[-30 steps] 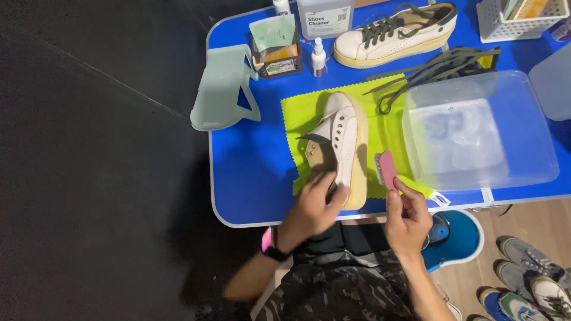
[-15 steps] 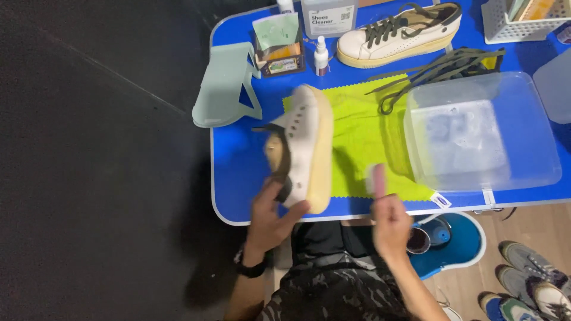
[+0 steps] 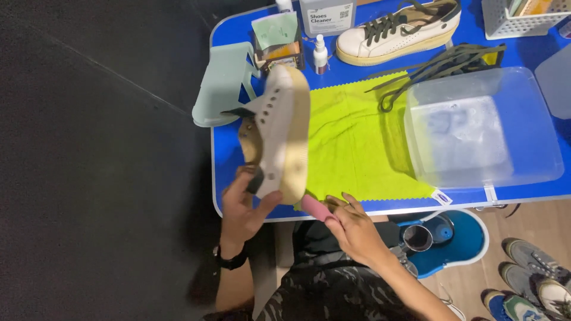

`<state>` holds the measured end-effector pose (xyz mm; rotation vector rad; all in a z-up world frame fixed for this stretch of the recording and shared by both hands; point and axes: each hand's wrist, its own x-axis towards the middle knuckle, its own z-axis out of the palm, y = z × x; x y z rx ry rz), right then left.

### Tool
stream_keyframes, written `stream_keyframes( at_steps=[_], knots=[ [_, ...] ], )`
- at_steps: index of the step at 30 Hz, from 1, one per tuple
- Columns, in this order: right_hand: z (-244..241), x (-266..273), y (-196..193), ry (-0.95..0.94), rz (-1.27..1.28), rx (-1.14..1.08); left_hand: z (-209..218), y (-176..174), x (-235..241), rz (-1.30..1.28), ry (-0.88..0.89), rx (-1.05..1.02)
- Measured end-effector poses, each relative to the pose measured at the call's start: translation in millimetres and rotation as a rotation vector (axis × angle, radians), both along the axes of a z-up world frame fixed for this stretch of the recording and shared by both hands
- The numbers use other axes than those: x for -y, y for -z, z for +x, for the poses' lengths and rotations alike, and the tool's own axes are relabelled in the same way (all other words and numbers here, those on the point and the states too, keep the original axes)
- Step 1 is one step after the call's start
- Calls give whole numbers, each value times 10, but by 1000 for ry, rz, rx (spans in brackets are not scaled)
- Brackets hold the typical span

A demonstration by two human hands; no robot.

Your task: The person scrubs a white sneaker with a pink brush, focusing on the upper, the sole, and the heel. They rotate the shoe to access different areas and dip the brush into a container of water to continue cleaning.

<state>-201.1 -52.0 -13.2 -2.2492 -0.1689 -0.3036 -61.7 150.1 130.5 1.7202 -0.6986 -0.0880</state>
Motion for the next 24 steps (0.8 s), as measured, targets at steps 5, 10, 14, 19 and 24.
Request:
stream_keyframes(
  at_steps=[5, 10, 14, 19, 24],
  knots=[
    [-374, 120, 455, 291, 381, -256, -5, 439, 92, 48, 65, 75],
    [-453, 389, 211, 715, 327, -74, -38, 848, 211, -129, 234, -58],
    [-229, 325, -330, 694, 150, -15, 64, 1324, 319, -389, 295, -76],
    [-85, 136, -137, 493, -163, 79, 126, 1550, 286, -521, 303, 18],
    [363, 602, -175, 651, -447, 274, 37, 1216, 246, -184, 282, 14]
  ],
)
